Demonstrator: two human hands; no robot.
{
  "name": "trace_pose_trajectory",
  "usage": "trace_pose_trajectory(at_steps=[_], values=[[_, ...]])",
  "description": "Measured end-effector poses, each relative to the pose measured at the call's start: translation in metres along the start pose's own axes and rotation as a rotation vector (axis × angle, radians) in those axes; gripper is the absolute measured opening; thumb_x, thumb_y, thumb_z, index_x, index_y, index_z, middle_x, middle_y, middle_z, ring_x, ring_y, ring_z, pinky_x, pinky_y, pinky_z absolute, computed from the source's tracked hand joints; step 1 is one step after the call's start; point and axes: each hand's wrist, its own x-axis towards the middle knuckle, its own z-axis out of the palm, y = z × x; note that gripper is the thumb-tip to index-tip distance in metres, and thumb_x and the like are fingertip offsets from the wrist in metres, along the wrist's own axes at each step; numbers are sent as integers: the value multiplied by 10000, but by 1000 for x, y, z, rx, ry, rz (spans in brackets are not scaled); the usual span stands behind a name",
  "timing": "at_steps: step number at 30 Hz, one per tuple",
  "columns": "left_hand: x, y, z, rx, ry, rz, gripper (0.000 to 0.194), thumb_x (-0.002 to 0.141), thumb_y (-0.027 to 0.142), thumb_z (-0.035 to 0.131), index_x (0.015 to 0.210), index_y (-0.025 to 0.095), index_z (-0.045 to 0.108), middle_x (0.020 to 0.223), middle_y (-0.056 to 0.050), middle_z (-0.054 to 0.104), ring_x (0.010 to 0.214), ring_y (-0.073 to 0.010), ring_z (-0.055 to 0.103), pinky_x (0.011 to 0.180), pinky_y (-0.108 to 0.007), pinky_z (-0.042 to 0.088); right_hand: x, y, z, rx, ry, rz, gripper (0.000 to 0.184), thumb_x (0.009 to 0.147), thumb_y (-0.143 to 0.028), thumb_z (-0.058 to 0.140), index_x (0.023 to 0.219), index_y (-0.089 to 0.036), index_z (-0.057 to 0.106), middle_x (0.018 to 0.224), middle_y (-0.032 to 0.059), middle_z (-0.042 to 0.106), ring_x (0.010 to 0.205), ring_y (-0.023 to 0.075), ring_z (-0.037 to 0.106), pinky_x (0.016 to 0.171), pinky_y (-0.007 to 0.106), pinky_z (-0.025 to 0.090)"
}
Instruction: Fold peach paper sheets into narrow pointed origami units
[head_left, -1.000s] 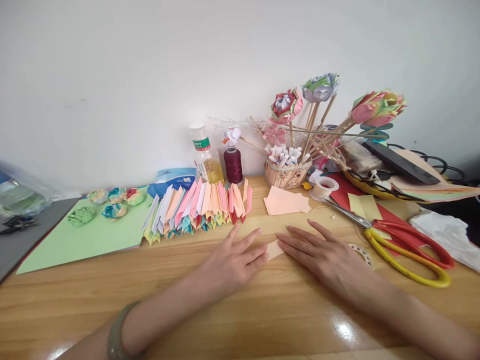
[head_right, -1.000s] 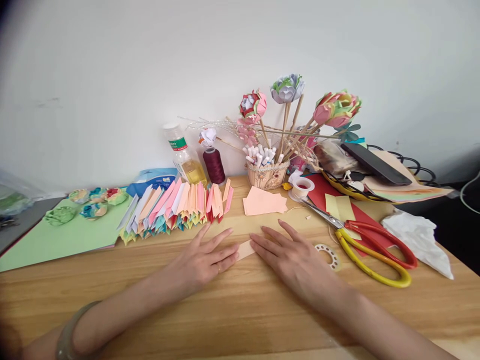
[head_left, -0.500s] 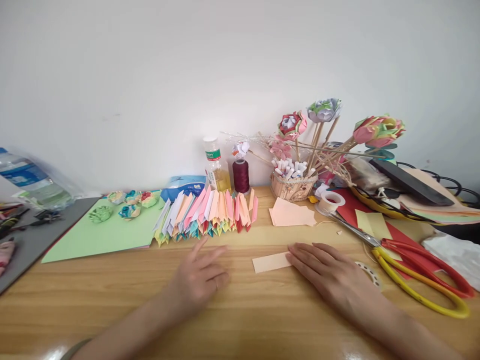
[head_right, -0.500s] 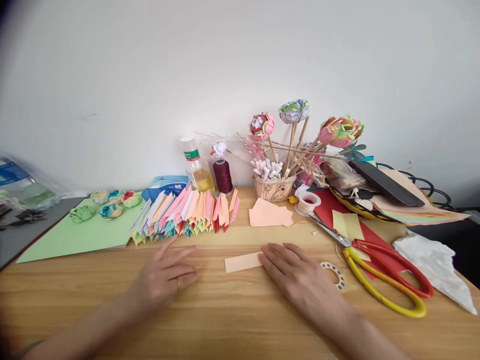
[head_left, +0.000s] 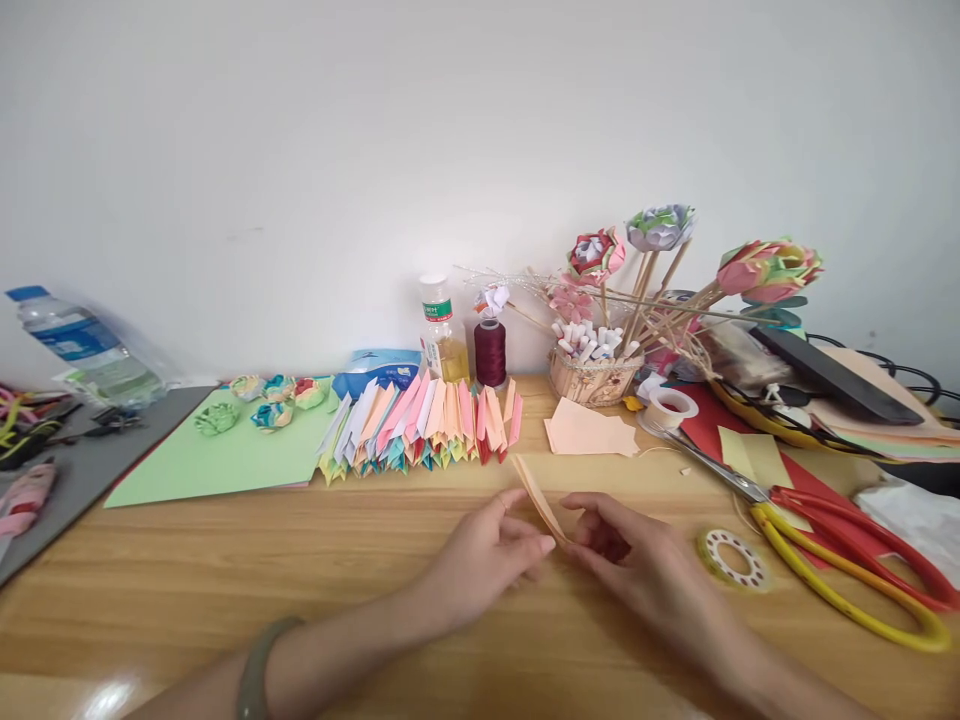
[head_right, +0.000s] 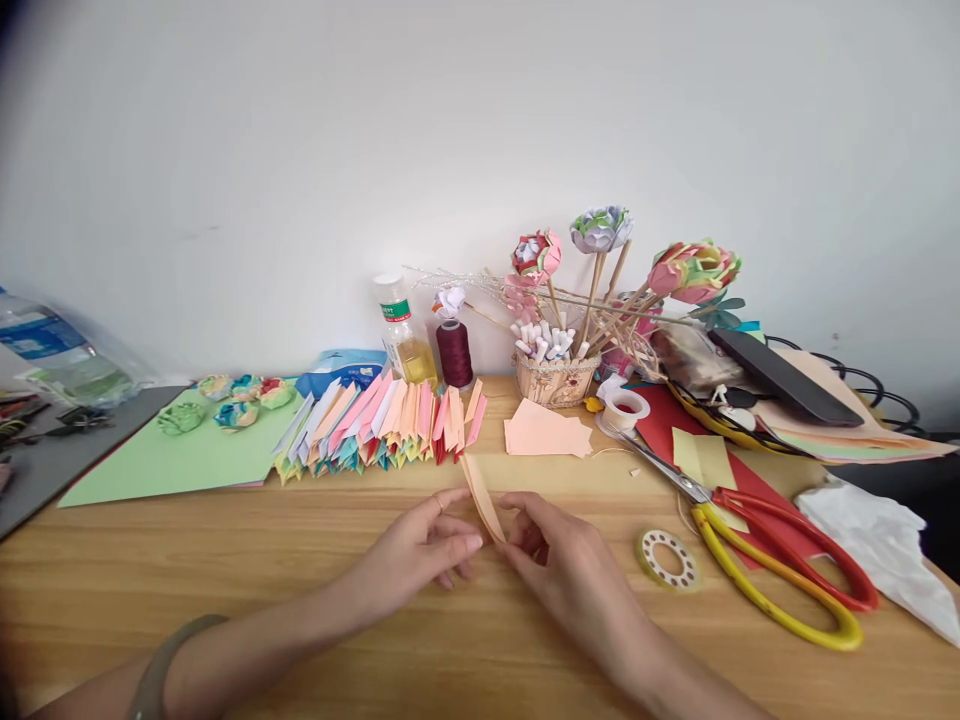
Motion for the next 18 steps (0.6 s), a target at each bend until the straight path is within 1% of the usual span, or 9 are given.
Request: trace_pose_trajectory(at_steps=[2, 5, 8, 11, 13, 16, 17, 18], values=[[6, 4, 5, -136, -38, -20, 518, 823, 208, 601, 1291, 128, 395, 897, -76, 655, 689, -128, 638, 537, -180, 467, 0, -4, 3, 186, -49, 28, 223, 842, -286, 527, 1047, -199, 542, 680, -16, 613, 603, 138, 593, 557, 246, 476], [10, 8, 7, -273, -79, 32, 399, 761, 263, 683, 1094, 104, 533, 776, -25, 621, 641, -108, 592, 575, -198, 454, -1, -5, 7, 413, -130, 70, 319, 828, -331, 571, 1104, -189, 499, 695, -24, 584, 651, 141, 594, 599, 256, 484], [10, 11, 5, -291, -90, 59, 422, 661, 347, 768, 961, 101, 602, 774, -18, 614, 680, -121, 573, 604, -211, 431, -2, -1, 8, 471, -153, 64, 353, 847, -350, 563, 1146, -187, 472, 712, -24, 561, 670, 135, 583, 623, 256, 485], [10, 13, 2, -239, -94, 40, 456, 619, 373, 792, 950, 109, 621, 812, -30, 636, 725, -153, 586, 636, -235, 434, -3, 7, 9, 376, -136, 35, 355, 885, -327, 517, 1210, -206, 439, 733, -19, 551, 666, 128, 569, 610, 245, 484], [11, 14, -1, -179, -96, 34, 385, 639, 339, 773, 907, 102, 631, 809, -39, 647, 737, -169, 595, 658, -251, 441, -5, 10, 8, 265, -103, -34, 402, 909, -279, 468, 1295, -229, 368, 741, -20, 552, 645, 122, 562, 594, 238, 483], [15, 12, -3, -72, -75, 29, 199, 685, 169, 673, 868, 97, 637, 827, -41, 663, 751, -169, 599, 678, -253, 442, -6, 11, 3, 31, -63, -212, 563, 907, -186, 414, 1415, -254, 180, 793, -10, 585, 622, 115, 565, 579, 234, 486], [16, 10, -4, -44, -66, 26, 180, 679, 110, 629, 859, 96, 640, 826, -37, 665, 746, -164, 597, 675, -249, 440, -6, 10, 0, -78, -49, -276, 594, 894, -165, 409, 1426, -246, 159, 839, 10, 601, 653, 125, 579, 588, 244, 492], [18, 9, -5, -20, -61, 20, 194, 663, 65, 591, 847, 93, 644, 809, -31, 664, 729, -160, 594, 664, -245, 436, -6, 9, -3, -205, -30, -341, 592, 877, -154, 409, 1421, -230, 189, 888, 39, 609, 703, 145, 591, 600, 264, 499]])
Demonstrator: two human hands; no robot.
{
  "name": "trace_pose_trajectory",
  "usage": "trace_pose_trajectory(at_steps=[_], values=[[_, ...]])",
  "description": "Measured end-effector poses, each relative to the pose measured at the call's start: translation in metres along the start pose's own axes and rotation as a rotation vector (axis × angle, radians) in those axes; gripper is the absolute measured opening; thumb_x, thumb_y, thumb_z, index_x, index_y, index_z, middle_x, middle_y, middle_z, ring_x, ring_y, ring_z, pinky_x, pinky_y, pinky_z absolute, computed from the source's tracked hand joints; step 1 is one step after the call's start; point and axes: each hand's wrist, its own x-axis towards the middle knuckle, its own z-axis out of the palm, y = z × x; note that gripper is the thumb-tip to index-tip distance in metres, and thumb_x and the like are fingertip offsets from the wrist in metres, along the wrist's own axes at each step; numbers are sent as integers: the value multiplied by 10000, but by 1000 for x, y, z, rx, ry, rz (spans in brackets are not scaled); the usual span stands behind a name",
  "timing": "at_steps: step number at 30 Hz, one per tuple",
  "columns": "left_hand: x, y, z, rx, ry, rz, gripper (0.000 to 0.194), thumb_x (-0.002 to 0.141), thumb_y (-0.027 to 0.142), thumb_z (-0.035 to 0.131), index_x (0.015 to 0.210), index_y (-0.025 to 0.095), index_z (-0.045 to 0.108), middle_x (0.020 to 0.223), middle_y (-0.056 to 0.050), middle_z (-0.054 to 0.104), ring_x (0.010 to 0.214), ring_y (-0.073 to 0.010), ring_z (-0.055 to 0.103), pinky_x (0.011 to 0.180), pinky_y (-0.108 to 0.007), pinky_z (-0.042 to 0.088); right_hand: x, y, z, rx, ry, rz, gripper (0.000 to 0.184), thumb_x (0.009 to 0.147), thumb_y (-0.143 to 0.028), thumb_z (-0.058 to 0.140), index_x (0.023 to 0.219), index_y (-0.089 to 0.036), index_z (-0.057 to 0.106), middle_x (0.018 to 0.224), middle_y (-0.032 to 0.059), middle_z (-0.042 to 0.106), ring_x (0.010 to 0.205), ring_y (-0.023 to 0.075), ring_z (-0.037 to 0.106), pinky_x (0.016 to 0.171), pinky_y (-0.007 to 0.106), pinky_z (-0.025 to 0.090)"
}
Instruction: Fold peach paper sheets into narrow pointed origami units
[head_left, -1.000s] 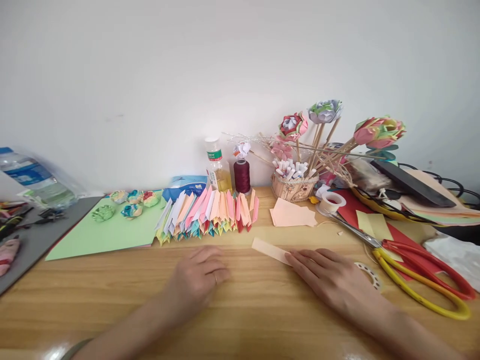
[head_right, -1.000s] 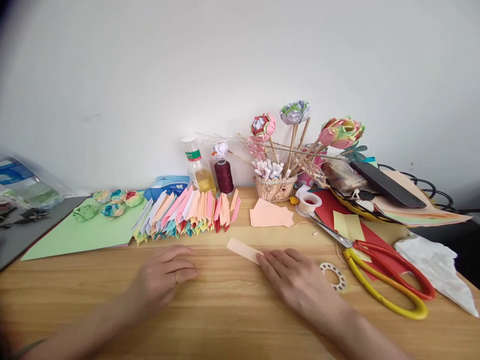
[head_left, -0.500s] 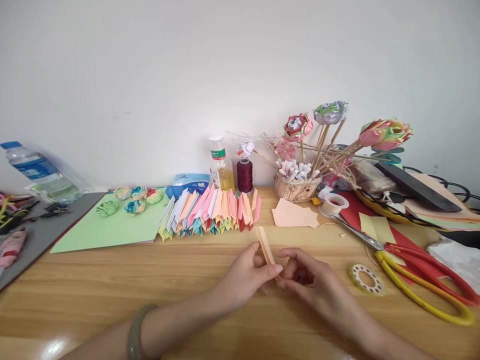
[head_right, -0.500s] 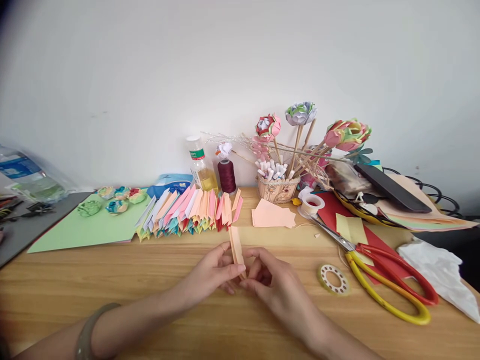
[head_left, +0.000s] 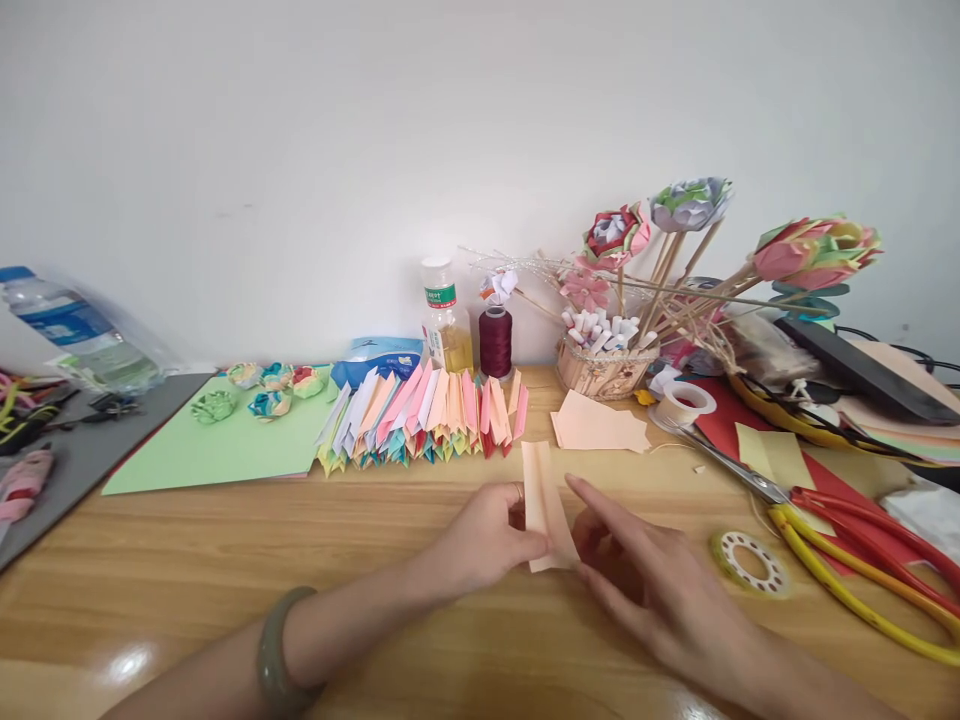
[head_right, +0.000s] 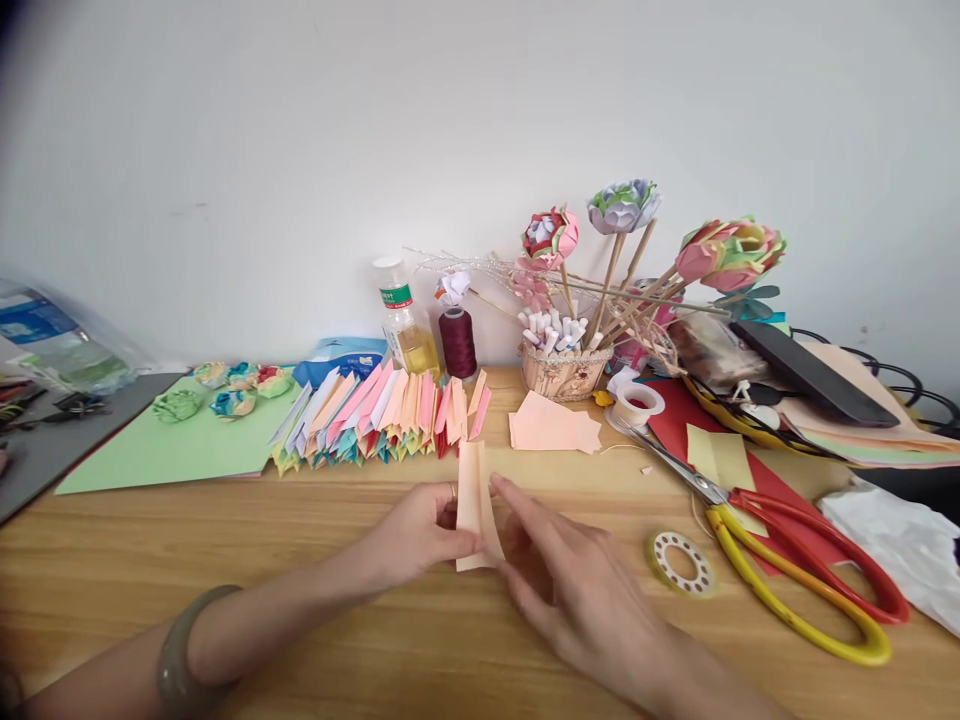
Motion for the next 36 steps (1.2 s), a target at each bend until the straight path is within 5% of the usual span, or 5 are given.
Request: trace_pose_trajectory(at_steps=[4, 9, 13, 20, 36], values=[[5, -6, -1, 59, -53, -8, 237, 621, 17, 544, 806, 89, 673, 727, -8, 653, 676, -156, 583, 628, -239, 428, 3, 1, -10, -492, 42, -305, 347, 891, -140, 370, 1210, -179, 500, 891, 90, 615, 790, 214, 578, 603, 323, 493], [0, -6, -1, 354, 34, 117, 477, 700, 125, 630, 1174, 155, 583, 978, -30, 643, 714, -135, 572, 662, -243, 472, 8, 5, -7, -598, 25, -449, 347, 951, -111, 265, 945, -144, 610, 937, 93, 647, 858, 217, 574, 682, 337, 482], [-14, -9, -5, 832, 219, 542, 338, 827, 174, 555, 1166, 179, 545, 1131, -71, 558, 804, -137, 569, 734, -264, 486, 8, 9, -3, -380, -129, -306, 289, 946, -136, 330, 887, -151, 613, 913, 77, 639, 817, 195, 575, 710, 343, 489], [-24, -23, -16, 1413, 242, 1108, 111, 900, 168, 501, 816, 176, 573, 732, 17, 584, 645, -124, 497, 565, -239, 367, 13, 16, -2, -202, -173, -247, 233, 911, -113, 393, 969, -154, 614, 1021, 88, 633, 961, 198, 570, 819, 341, 496], [-30, -27, -21, 1525, 216, 1204, 182, 885, 67, 450, 808, 95, 613, 804, -86, 645, 752, -168, 551, 643, -291, 430, 22, 13, -1, 8, -222, -139, 177, 905, -164, 445, 903, -178, 622, 952, 80, 604, 930, 178, 553, 792, 313, 479]])
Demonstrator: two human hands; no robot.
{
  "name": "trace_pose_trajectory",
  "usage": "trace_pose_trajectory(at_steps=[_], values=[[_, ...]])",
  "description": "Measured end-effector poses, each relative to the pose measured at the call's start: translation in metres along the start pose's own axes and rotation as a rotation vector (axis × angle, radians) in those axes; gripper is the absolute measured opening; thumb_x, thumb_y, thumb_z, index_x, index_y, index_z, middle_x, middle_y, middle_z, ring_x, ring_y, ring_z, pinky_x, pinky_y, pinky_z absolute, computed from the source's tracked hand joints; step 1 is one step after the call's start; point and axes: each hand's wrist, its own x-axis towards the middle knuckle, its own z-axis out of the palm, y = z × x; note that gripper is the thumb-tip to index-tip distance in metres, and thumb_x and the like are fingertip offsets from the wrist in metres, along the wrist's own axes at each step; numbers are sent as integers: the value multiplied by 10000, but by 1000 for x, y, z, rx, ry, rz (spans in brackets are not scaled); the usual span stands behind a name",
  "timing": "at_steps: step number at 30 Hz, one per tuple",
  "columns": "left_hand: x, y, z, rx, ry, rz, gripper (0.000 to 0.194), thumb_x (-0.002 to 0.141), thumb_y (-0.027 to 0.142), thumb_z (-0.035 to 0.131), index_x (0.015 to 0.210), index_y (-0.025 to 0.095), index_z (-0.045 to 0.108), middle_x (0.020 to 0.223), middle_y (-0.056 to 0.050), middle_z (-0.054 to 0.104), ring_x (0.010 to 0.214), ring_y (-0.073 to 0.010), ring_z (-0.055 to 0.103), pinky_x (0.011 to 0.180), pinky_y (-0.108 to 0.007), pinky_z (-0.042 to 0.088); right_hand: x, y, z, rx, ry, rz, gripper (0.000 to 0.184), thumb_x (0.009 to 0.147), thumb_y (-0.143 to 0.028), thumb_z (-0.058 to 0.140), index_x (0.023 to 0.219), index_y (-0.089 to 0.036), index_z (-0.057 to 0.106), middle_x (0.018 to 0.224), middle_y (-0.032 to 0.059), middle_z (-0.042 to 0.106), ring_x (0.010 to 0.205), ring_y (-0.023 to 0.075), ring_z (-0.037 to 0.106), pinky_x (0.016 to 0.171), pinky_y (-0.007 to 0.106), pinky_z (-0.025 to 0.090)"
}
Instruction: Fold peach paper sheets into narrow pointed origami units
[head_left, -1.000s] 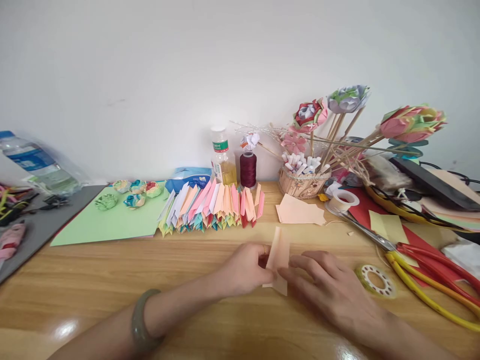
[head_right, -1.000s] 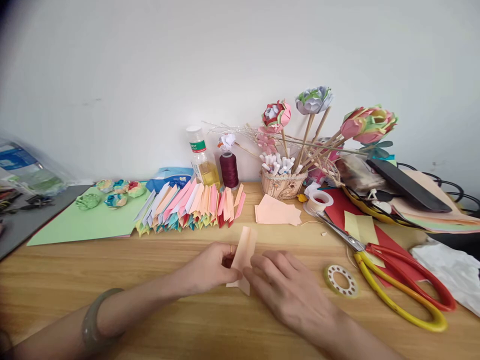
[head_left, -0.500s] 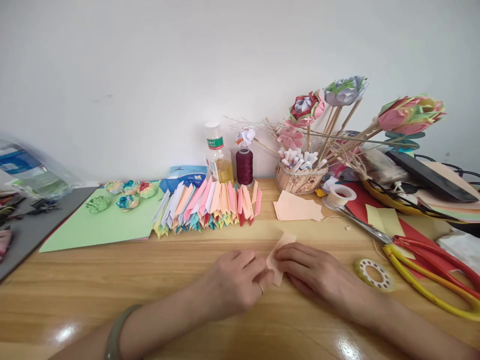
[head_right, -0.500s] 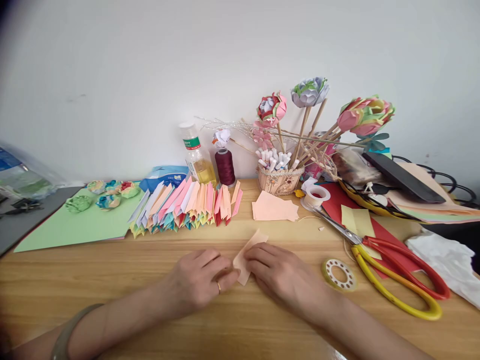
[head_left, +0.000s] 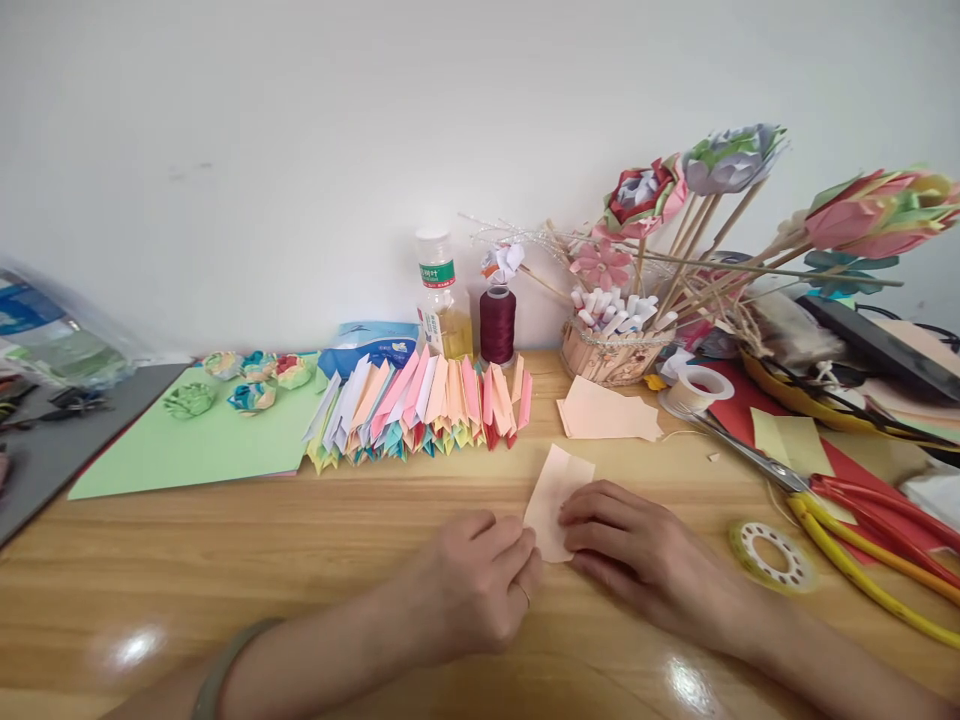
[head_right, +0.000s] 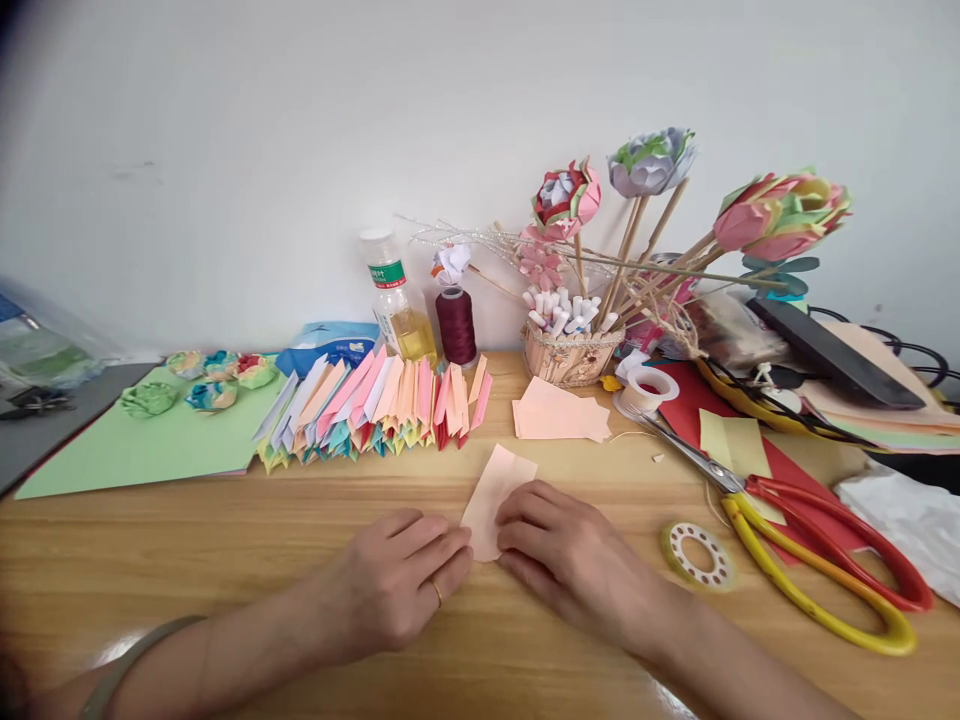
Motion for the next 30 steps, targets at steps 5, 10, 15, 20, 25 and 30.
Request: trace_pose_trajectory(at_steps=[5, 10, 15, 20, 25, 30], values=[[-1, 3, -1, -33, -50, -14, 183, 876, 72, 451, 778, 109, 601, 790, -66, 627, 678, -152, 524, 582, -278, 416, 1, 4, 3, 163, 7, 194, 137, 880, -229, 519, 779, -191, 604, 1008, 75, 560, 962, 178, 556, 801, 299, 475], [0, 8, -1, -70, -49, -89, 218, 884, 59, 399, 786, 102, 589, 756, -61, 598, 677, -160, 527, 573, -283, 431, 5, 4, 2, 252, 0, 299, 149, 869, -273, 535, 757, -199, 601, 1026, 62, 544, 962, 181, 557, 807, 309, 466], [0, 14, 0, -79, -35, -152, 211, 889, 53, 393, 814, 95, 585, 756, -66, 592, 731, -169, 541, 612, -288, 461, 7, 1, 3, 259, 19, 327, 172, 854, -257, 537, 698, -196, 582, 995, 55, 550, 948, 182, 560, 799, 310, 467], [-4, 18, 8, -130, -23, -176, 199, 876, 46, 427, 750, 120, 562, 768, -56, 582, 701, -161, 526, 571, -279, 451, 8, -4, 8, 168, 77, 322, 152, 820, -135, 505, 682, -199, 518, 1006, 54, 527, 950, 176, 544, 779, 305, 472], [-4, 17, 7, -139, -70, -160, 200, 888, 44, 395, 800, 111, 561, 753, -60, 554, 686, -158, 524, 556, -266, 450, 9, -5, 10, 153, 87, 316, 154, 804, -101, 504, 687, -201, 495, 996, 54, 518, 935, 177, 537, 775, 312, 475], [-2, 17, 7, -159, -88, -184, 212, 924, 91, 366, 1029, 59, 548, 732, -51, 538, 680, -167, 517, 546, -269, 452, 9, -5, 11, 158, 92, 302, 170, 820, -97, 480, 683, -198, 465, 962, 52, 511, 875, 162, 540, 737, 295, 477]])
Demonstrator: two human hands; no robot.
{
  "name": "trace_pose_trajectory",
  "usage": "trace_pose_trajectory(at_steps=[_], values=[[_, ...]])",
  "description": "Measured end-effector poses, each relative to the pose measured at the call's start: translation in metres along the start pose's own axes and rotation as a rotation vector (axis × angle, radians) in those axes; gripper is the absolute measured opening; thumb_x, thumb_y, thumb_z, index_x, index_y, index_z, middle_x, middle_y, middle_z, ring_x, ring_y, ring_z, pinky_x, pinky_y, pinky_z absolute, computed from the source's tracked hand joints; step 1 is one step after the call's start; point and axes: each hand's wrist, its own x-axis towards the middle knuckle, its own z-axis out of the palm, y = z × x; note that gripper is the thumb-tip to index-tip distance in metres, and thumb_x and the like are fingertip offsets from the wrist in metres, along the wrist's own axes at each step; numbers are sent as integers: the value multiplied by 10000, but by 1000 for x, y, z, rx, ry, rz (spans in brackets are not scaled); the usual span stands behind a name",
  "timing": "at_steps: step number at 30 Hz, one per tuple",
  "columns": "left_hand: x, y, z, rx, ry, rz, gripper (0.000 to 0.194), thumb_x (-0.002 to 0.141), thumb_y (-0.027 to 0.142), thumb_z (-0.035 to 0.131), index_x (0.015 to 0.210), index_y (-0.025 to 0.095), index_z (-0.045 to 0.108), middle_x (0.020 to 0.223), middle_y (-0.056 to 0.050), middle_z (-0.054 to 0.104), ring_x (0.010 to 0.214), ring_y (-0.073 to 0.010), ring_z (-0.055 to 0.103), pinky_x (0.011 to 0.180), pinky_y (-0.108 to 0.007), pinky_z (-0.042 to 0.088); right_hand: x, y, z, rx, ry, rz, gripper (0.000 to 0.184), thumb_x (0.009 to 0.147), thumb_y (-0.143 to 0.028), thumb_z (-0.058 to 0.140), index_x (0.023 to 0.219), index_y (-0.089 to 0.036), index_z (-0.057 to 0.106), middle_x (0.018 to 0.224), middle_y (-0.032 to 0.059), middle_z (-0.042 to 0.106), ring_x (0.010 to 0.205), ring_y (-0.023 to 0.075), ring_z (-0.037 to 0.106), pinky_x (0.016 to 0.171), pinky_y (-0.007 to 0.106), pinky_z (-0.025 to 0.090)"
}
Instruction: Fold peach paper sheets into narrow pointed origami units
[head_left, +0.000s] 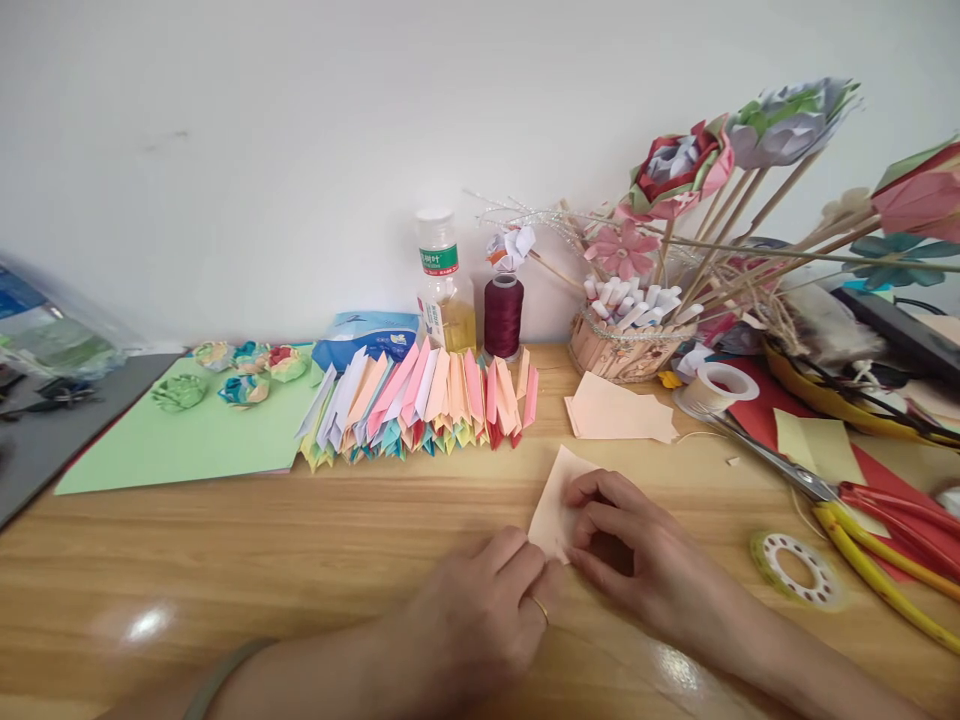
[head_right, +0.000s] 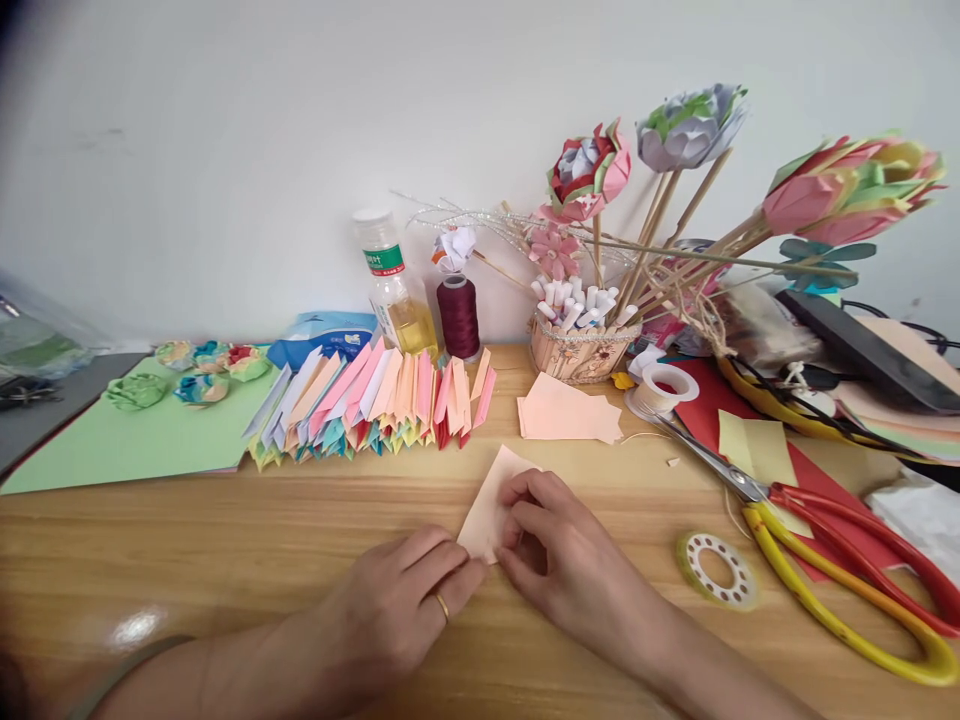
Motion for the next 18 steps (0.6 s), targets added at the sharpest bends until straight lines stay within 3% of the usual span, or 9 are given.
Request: trace_pose_trajectory(at_steps=[2, 6, 10, 14, 16, 18], values=[[-1, 1, 5, 3, -22, -37, 205, 938, 126, 386, 1077, 77, 527, 740, -37, 530, 689, -161, 514, 540, -258, 443, -1, 0, 1, 2, 3, -8, 165, 816, -96, 484, 689, -198, 460, 964, 54, 511, 880, 166, 538, 738, 297, 477], [-7, 5, 18, -18, -63, -111, 124, 942, 144, 416, 959, 126, 538, 752, -20, 518, 713, -145, 517, 570, -239, 439, -3, 2, 2, -2, 7, -27, 128, 824, -91, 478, 762, -203, 468, 984, 62, 520, 906, 176, 530, 753, 308, 474], [-7, 6, 17, -29, -69, -135, 127, 949, 151, 417, 961, 138, 542, 770, -16, 531, 717, -134, 520, 590, -231, 436, -3, 4, -5, -35, -36, -112, 142, 865, -107, 441, 799, -200, 525, 1016, 78, 536, 930, 179, 527, 749, 301, 469], [-1, -1, 5, 31, -66, -27, 163, 937, 145, 455, 1057, 95, 553, 823, -33, 567, 798, -152, 524, 657, -265, 425, -4, 6, -18, -214, -122, -310, 241, 861, -102, 425, 943, -221, 617, 965, 69, 589, 915, 190, 536, 766, 328, 444], [3, -6, -2, 107, -39, 78, 201, 930, 151, 479, 1102, 76, 552, 882, -55, 592, 894, -175, 515, 716, -296, 410, -7, 5, -23, -324, -125, -422, 254, 851, -129, 431, 995, -211, 623, 879, 71, 622, 856, 205, 545, 746, 353, 432], [5, -10, -6, 194, -3, 89, 186, 924, 166, 503, 1078, 86, 572, 950, -73, 605, 942, -186, 496, 760, -314, 387, -10, 3, -25, -390, -109, -478, 260, 838, -150, 432, 1007, -191, 626, 815, 77, 636, 788, 212, 543, 700, 361, 422]])
